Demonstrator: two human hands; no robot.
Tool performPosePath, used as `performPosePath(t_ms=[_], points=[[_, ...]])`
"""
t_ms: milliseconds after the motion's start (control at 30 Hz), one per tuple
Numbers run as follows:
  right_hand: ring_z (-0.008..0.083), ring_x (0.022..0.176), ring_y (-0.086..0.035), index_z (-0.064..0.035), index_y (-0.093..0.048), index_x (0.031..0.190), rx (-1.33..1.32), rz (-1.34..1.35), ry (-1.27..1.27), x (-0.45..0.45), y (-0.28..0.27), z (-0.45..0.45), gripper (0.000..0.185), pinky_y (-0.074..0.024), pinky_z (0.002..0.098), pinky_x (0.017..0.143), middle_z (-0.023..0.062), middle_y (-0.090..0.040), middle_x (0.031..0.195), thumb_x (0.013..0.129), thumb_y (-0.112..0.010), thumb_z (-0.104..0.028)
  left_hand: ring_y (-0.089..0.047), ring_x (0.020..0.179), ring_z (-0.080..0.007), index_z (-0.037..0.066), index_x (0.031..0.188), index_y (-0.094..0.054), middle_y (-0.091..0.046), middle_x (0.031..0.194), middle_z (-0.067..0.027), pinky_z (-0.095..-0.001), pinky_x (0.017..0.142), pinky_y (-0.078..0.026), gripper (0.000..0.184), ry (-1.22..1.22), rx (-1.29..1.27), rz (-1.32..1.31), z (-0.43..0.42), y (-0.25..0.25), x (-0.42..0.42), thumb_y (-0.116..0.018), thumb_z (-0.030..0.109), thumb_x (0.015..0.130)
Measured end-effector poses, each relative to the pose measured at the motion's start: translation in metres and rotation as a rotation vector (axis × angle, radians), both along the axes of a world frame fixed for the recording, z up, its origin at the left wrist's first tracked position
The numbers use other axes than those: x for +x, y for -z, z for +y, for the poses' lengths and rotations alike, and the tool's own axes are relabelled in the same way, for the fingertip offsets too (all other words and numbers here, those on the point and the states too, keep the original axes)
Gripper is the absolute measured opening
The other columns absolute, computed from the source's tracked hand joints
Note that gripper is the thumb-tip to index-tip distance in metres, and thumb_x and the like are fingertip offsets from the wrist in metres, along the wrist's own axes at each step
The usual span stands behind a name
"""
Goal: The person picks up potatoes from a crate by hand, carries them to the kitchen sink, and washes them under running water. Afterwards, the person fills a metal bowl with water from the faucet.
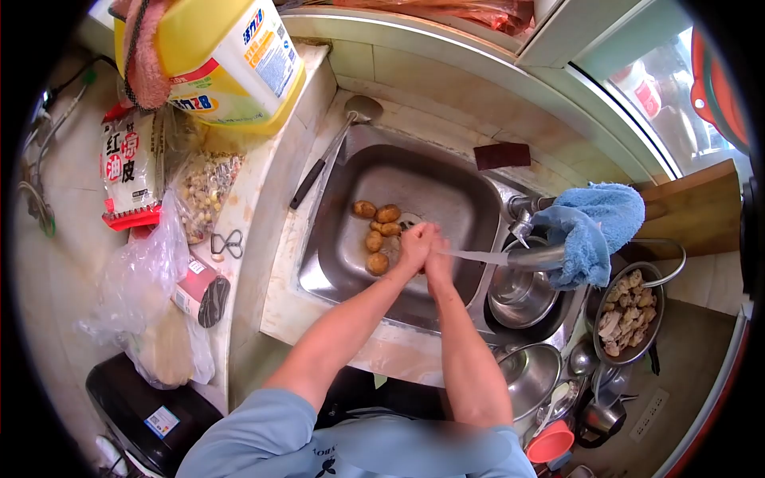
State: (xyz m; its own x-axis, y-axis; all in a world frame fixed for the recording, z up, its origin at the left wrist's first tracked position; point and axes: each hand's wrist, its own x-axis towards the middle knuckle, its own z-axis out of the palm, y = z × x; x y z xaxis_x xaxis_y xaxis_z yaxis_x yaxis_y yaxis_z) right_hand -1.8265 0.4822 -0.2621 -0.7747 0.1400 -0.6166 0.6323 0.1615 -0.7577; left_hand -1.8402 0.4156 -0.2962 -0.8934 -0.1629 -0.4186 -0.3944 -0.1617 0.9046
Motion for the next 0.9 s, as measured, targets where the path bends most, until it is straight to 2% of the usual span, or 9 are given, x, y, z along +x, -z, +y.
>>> performPosePath(t_ms=[33, 100, 233, 333, 433, 567, 667, 767, 900], points=[[0.0217, 0.084, -0.058, -0.0029, -0.054, 0.110, -0.002, -0.008, -0.001, 0.003, 0.007, 0.002, 0.040, -0.0477, 0.0337, 0.069, 0.0107, -0.059, 0.096, 0.097, -0.036, -0.036, -0.061, 0.078, -0.0131, 0.001, 0.094, -0.067, -0.068, 0.084, -0.0101, -0.0272, 0.072, -0.048, 0.025, 0.031, -0.029, 0.081, 0.005, -0.002, 0.008, -0.053, 0.021, 0.089], [0.0164, 0.077, -0.056, -0.0066, -0.056, 0.101, -0.613, -0.052, 0.424, 0.001, 0.012, -0.002, 0.034, -0.0470, 0.0302, 0.058, 0.0083, -0.058, 0.095, 0.097, -0.036, -0.034, -0.061, 0.078, -0.0129, 0.001, 0.095, -0.067, -0.068, 0.083, -0.0106, -0.0268, 0.072, -0.048, 0.024, 0.036, -0.179, 0.240, 0.002, -0.020, 0.012, -0.053, 0.019, 0.088], [0.0137, 0.066, -0.056, -0.0068, -0.055, 0.099, 0.038, -0.078, 0.036, 0.002, 0.003, -0.002, 0.026, -0.0408, 0.0259, 0.044, 0.0061, -0.059, 0.088, 0.096, -0.038, -0.025, -0.061, 0.079, -0.0124, 0.000, 0.099, -0.066, -0.068, 0.088, -0.0108, -0.0266, 0.072, -0.049, 0.024, 0.052, 0.014, 0.030, -0.009, -0.017, 0.003, -0.051, 0.013, 0.086], [0.0125, 0.051, -0.051, -0.0065, -0.054, 0.097, -0.152, 0.236, 0.256, 0.009, 0.006, -0.014, 0.024, -0.0367, 0.0253, 0.039, 0.0058, -0.058, 0.077, 0.094, -0.040, -0.026, -0.062, 0.088, -0.0167, 0.000, 0.111, -0.061, -0.066, 0.101, -0.0138, -0.0298, 0.079, -0.048, 0.032, 0.129, 0.162, -0.218, -0.012, 0.000, -0.002, -0.051, 0.020, 0.088], [0.0130, 0.051, -0.051, -0.0060, -0.053, 0.099, -0.396, -0.132, 0.003, -0.016, -0.017, 0.005, 0.025, -0.0420, 0.0250, 0.042, 0.0075, -0.056, 0.078, 0.094, -0.042, -0.028, -0.053, 0.110, -0.0351, 0.004, 0.129, -0.047, -0.055, 0.122, -0.0199, -0.0416, 0.094, -0.040, 0.050, 0.388, -0.413, 0.011, -0.040, 0.003, 0.000, -0.037, 0.038, 0.094], [0.0134, 0.068, -0.055, -0.0081, -0.053, 0.099, -0.575, -0.245, 0.350, -0.020, -0.005, 0.011, 0.018, -0.0453, 0.0240, 0.049, 0.0066, -0.057, 0.082, 0.090, -0.050, -0.024, -0.049, 0.108, -0.0312, 0.009, 0.098, -0.066, -0.055, 0.110, -0.0126, -0.0424, 0.085, -0.046, 0.028, 0.598, -1.234, 0.012, -0.083, -0.012, 0.028, -0.048, 0.029, 0.089], [0.0119, 0.062, -0.051, -0.0088, -0.053, 0.094, -0.650, -0.243, 0.294, -0.027, -0.003, -0.001, 0.013, -0.0405, 0.0228, 0.047, 0.0055, -0.057, 0.078, 0.086, -0.053, -0.019, -0.045, 0.110, -0.0312, 0.008, 0.099, -0.065, -0.053, 0.112, -0.0088, -0.0395, 0.083, -0.048, 0.026, 0.972, -1.337, 0.049, -0.078, -0.018, 0.040, -0.059, 0.026, 0.081], [0.0109, 0.052, -0.046, -0.0083, -0.053, 0.090, -0.726, -0.263, 0.131, -0.032, 0.000, 0.002, 0.014, -0.0368, 0.0232, 0.042, 0.0058, -0.057, 0.078, 0.086, -0.053, -0.021, -0.049, 0.108, -0.0322, 0.011, 0.101, -0.063, -0.054, 0.112, -0.0091, -0.0383, 0.084, -0.050, 0.041, 0.855, -1.330, -0.086, -0.084, 0.026, 0.045, -0.074, 0.017, 0.062], [0.0107, 0.040, -0.039, -0.0070, -0.057, 0.089, -0.367, -0.167, 0.082, -0.015, 0.004, 0.009, 0.022, -0.0277, 0.0271, 0.034, 0.0078, -0.058, 0.078, 0.086, -0.053, -0.029, -0.057, 0.100, -0.0331, 0.011, 0.105, -0.063, -0.059, 0.113, -0.0125, -0.0373, 0.083, -0.050, 0.040, 1.167, -1.214, -0.333, -0.094, 0.007, 0.037, -0.065, 0.031, 0.070]])
